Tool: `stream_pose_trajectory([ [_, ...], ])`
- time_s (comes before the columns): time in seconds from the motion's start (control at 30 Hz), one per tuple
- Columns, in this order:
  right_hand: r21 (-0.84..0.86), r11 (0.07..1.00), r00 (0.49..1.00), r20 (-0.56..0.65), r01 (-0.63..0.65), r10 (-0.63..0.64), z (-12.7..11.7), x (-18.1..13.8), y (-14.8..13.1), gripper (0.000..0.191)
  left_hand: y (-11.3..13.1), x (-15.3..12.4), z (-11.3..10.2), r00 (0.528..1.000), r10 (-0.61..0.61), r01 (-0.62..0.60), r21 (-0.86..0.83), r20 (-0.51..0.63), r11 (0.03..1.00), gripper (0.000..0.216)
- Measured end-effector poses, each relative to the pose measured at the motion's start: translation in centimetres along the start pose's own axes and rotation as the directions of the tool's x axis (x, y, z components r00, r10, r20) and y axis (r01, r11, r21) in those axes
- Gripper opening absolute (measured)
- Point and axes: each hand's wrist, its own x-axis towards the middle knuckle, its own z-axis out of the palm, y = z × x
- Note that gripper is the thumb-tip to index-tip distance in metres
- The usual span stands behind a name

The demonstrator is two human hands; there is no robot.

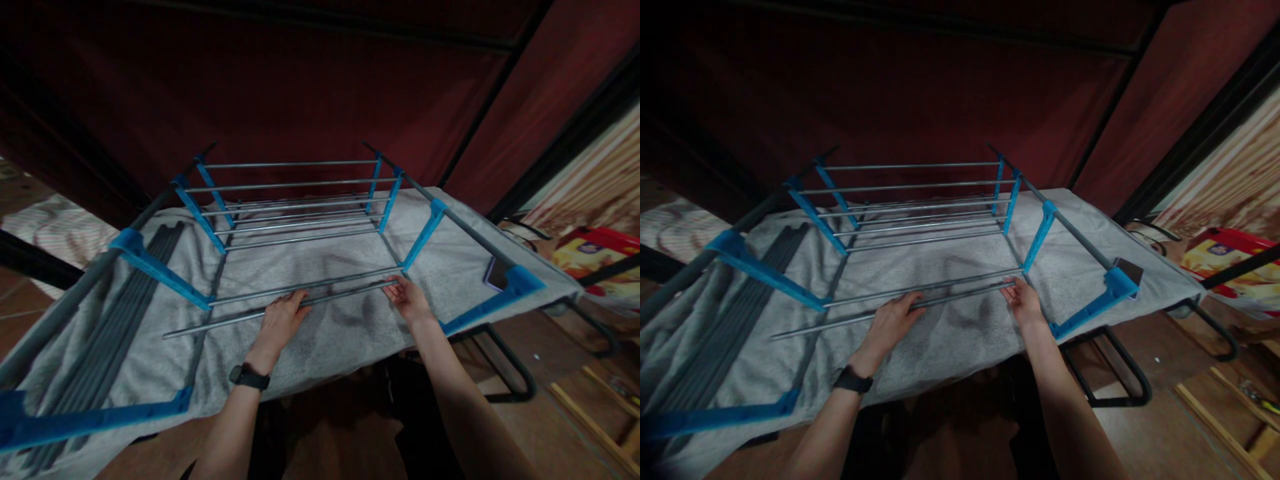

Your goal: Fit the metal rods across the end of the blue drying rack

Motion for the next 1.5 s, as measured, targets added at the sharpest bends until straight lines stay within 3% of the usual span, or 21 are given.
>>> stream_pose_trajectory([
  [0.23, 0.010, 1.000, 1.000, 0.010, -0.005, 0.005, 0.08, 0.09, -0.13, 0.024, 0.29, 0.07, -0.19, 0.998, 0.061, -0.061, 0.050, 0.002, 0.997, 0.025],
  [0.53, -0.018, 1.000, 1.000, 0.014, 0.006, -0.006, -0.15, 0.35, 0.22, 0.020, 0.06, 0.05, 0.06, 0.999, 0.006, -0.005, -0.006, 0.043, 1.000, 0.013],
  [0.67, 0.004, 1.000, 1.000, -0.001, 0.018, -0.018, -0.17, 0.31, 0.36, 0.022, 0.02, 0.06, 0.20, 1.000, -0.008, 0.007, 0.006, 0.026, 1.000, 0.017],
  [0.83, 0.017, 0.999, 1.000, 0.003, 0.029, -0.029, -0.22, 0.37, 0.38, 0.023, 0.28, 0.09, 0.13, 0.997, 0.068, -0.068, -0.008, -0.022, 0.998, 0.023],
  [1.23, 0.013, 0.999, 0.999, -0.010, 0.039, -0.039, -0.17, 0.32, 0.50, 0.024, 0.33, -0.05, 0.20, 0.999, 0.047, -0.048, 0.009, 0.005, 0.999, 0.012],
  [1.5, 0.018, 0.998, 0.998, 0.033, 0.056, -0.057, -0.47, 0.63, 0.69, 0.023, 0.23, 0.06, 0.47, 0.997, 0.075, -0.075, -0.008, 0.004, 0.997, 0.021],
])
